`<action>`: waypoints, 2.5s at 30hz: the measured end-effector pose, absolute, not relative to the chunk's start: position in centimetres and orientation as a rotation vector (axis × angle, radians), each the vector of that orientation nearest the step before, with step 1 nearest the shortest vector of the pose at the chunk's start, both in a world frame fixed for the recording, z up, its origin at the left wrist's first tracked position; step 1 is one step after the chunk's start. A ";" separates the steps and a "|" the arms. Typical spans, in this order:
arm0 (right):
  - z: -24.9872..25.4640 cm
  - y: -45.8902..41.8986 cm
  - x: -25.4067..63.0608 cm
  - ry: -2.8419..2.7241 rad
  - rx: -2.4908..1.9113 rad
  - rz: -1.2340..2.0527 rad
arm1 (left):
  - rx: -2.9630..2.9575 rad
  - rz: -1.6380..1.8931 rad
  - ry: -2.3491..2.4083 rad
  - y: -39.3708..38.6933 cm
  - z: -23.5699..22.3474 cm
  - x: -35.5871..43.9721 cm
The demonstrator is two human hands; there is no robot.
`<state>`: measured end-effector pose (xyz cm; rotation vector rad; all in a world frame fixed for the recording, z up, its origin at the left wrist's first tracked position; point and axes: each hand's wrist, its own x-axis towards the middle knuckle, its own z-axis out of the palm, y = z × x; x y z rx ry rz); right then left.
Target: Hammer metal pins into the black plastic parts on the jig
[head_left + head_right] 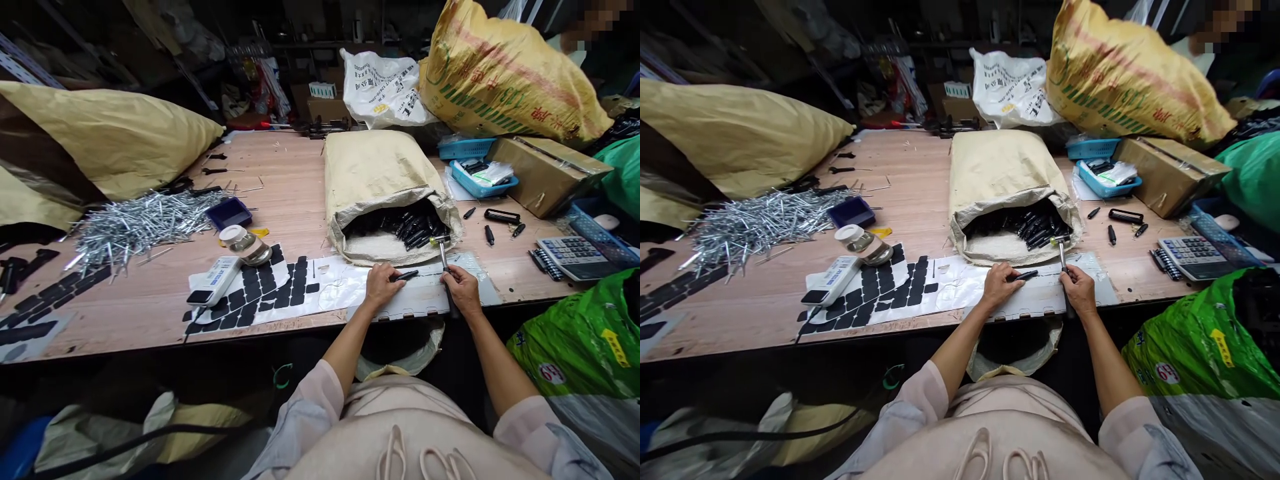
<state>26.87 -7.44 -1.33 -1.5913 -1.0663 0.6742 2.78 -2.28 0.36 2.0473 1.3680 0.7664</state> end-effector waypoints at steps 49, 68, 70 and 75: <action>-1.8 -7.4 26.9 -1.182 -1.648 0.590 | 1.695 0.983 1.482 3.6 3.6 6.1; 1.1 -12.5 24.2 -1.431 -1.618 0.369 | 2.201 0.712 1.322 -1.6 0.6 3.4; 1.2 -13.4 23.7 -1.502 -1.613 0.389 | 2.169 0.709 1.318 -1.5 0.5 3.3; 1.7 -14.4 23.3 -1.550 -1.655 0.375 | 2.110 0.704 1.322 -1.4 0.7 3.3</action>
